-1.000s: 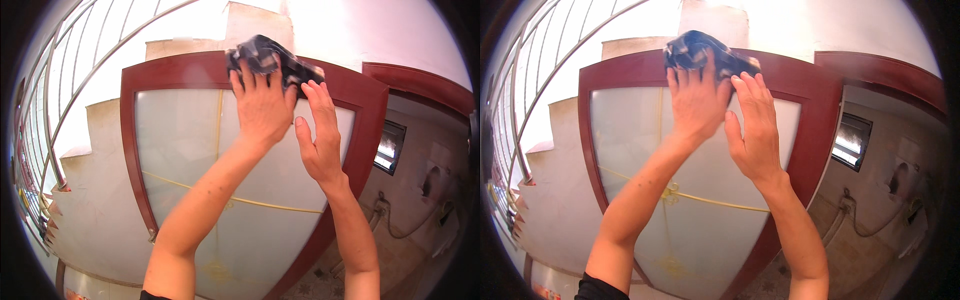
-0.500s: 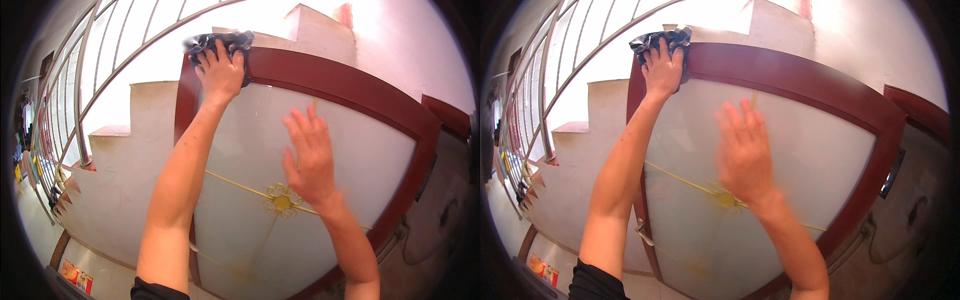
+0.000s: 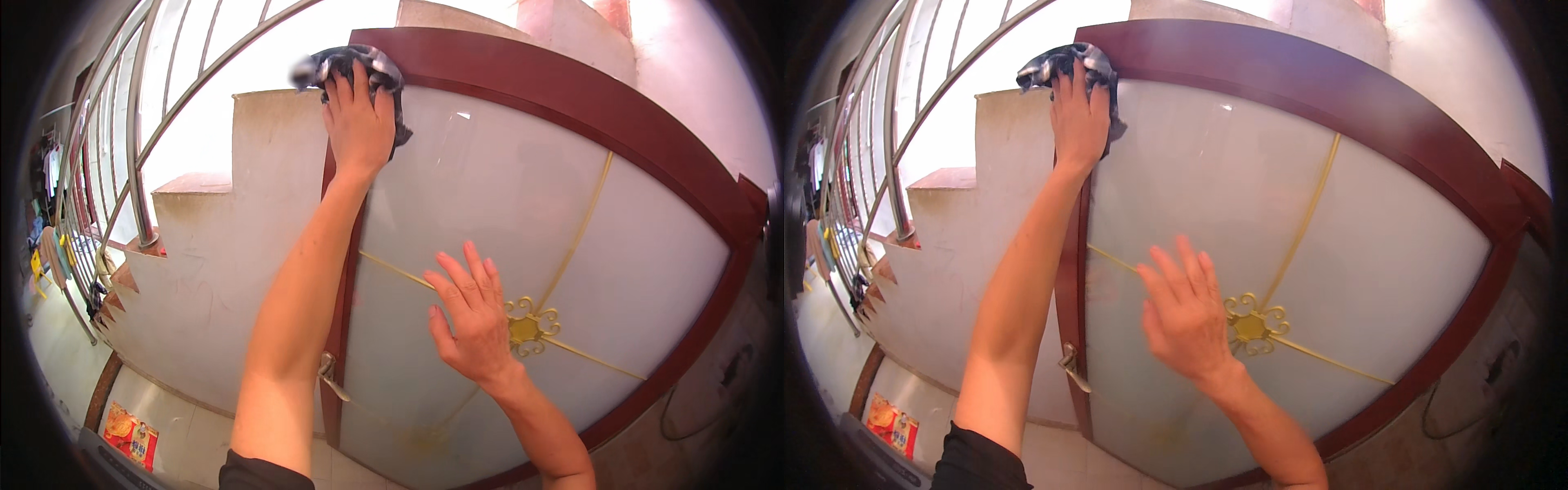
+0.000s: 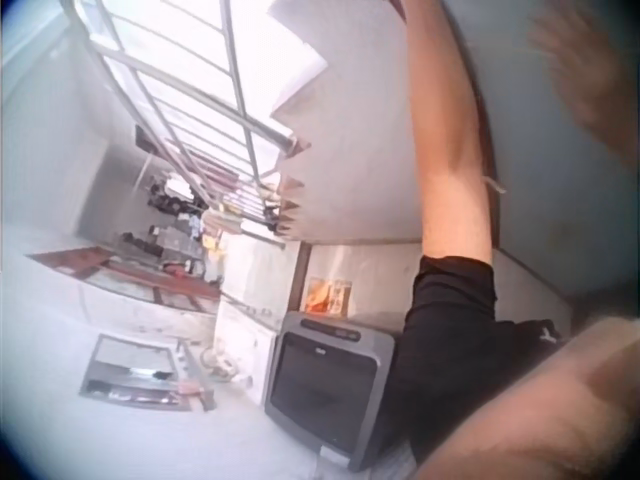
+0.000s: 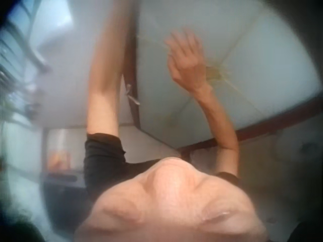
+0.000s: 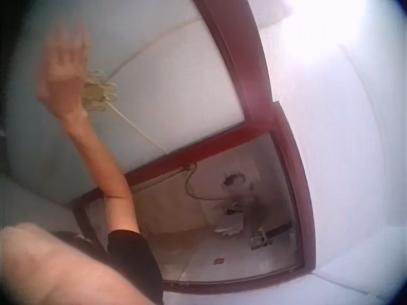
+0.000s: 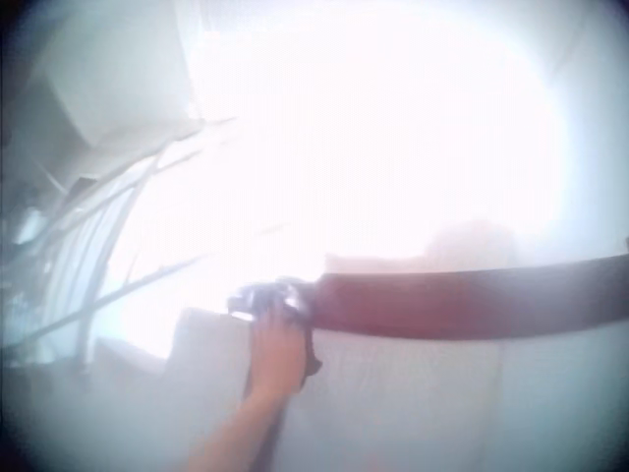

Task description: The person rinses a cloth in a sink and then uses it by hand to wipe down the glass and frame of a door.

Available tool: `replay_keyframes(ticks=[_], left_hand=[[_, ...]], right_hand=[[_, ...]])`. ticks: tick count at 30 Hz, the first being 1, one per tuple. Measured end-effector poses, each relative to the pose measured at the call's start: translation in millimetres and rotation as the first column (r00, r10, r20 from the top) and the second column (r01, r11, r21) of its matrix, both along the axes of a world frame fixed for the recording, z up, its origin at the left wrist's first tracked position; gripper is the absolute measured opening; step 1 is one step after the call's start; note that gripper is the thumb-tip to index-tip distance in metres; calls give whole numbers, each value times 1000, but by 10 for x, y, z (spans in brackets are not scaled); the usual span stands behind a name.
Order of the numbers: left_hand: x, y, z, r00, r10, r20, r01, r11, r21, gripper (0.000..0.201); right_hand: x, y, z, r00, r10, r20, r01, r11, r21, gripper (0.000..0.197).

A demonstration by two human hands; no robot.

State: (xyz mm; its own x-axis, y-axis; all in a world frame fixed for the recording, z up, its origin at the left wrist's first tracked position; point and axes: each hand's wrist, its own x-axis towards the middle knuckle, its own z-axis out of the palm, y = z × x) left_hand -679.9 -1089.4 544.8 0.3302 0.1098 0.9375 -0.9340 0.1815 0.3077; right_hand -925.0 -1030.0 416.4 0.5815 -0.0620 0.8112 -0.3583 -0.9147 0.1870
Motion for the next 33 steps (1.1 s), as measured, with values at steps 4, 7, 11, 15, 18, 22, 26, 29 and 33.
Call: replay_keyframes(ticks=[4,7,11,15,18,22,26,29,33], left_hand=[[11,28,-489,998,-21,63,23,1000,-20,57],[-36,90,-979,1000,-14,26,13,999,39,57],[-170,170,-1804,999,4,-50,3,990,143,60],[-322,185,-2348,995,10,-98,21,953,303,64],[-266,181,-2231,996,84,-26,-73,958,278,64],[-462,155,-1411,989,-33,142,9,987,162,60],[-962,141,-566,991,-118,63,110,987,115,60],[-1428,33,-215,999,2,-54,0,999,36,62],[-1964,50,-145,1000,19,-23,-18,1000,24,65]], right_hand=[[116,-37,-178,1000,12,6,-12,1000,21,38],[232,37,-285,997,72,21,-73,995,64,36],[385,115,-418,986,165,19,-166,980,113,36],[442,200,-476,973,231,21,-232,961,152,38],[437,319,-433,960,278,12,-278,955,99,38],[210,315,-332,964,266,15,-267,963,40,35],[-99,291,-207,975,214,64,-217,975,43,36],[-328,308,-42,970,190,149,-195,981,15,35],[-759,284,154,917,121,380,-101,992,-72,34]])
